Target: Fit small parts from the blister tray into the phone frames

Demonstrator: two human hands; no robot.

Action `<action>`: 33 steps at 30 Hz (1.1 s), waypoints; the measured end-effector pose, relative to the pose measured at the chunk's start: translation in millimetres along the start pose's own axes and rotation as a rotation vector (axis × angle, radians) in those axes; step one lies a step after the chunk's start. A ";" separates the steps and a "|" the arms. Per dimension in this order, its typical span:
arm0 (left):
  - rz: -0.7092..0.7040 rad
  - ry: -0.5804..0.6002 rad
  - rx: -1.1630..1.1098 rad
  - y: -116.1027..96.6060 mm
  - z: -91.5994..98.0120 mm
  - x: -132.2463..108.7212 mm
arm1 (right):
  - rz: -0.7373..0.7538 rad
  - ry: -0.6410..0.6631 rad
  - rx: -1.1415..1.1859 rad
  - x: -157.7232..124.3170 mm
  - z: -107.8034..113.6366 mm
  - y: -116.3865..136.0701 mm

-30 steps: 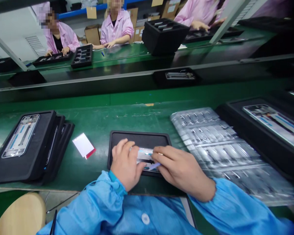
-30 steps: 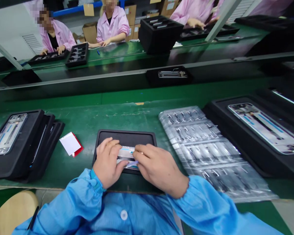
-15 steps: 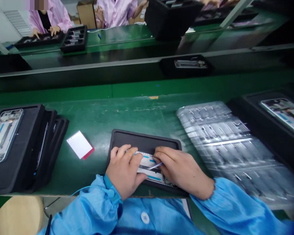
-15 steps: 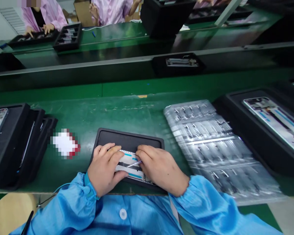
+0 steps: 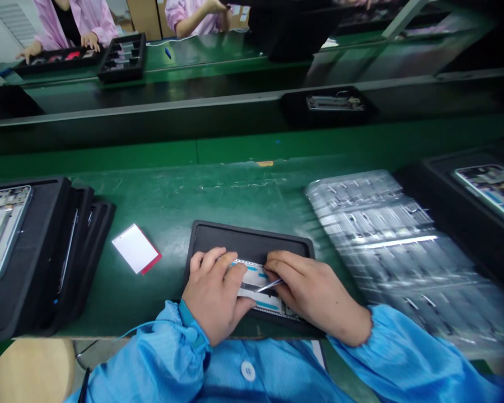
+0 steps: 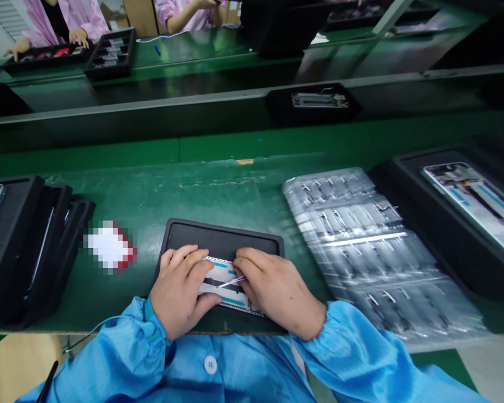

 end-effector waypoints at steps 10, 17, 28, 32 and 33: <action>0.011 -0.019 0.007 -1.0 -0.3 0.4 | -0.013 -0.018 -0.167 -19.2 -0.3 15.7; 0.014 -0.007 0.013 -0.7 -0.5 1.2 | -0.035 0.017 -0.160 -20.0 -3.4 23.5; -0.003 -0.049 0.021 1.0 -1.2 -1.1 | -0.387 -0.202 0.502 -10.2 49.1 -26.3; -0.003 -0.062 0.031 1.6 -1.5 -1.6 | -0.470 -0.211 0.500 -14.0 41.3 -17.9; -0.006 -0.061 0.032 1.7 -1.6 -1.6 | -0.474 -0.177 0.491 -14.7 35.0 -12.8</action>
Point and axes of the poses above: each hand's wrist, its own x-axis towards the middle knuckle, its own z-axis out of the back of the hand, y = z × x, the point moved 3 cm from there along x, towards the middle knuckle, and after that the axes turned 13 degrees about -x, right-handed, at the moved point
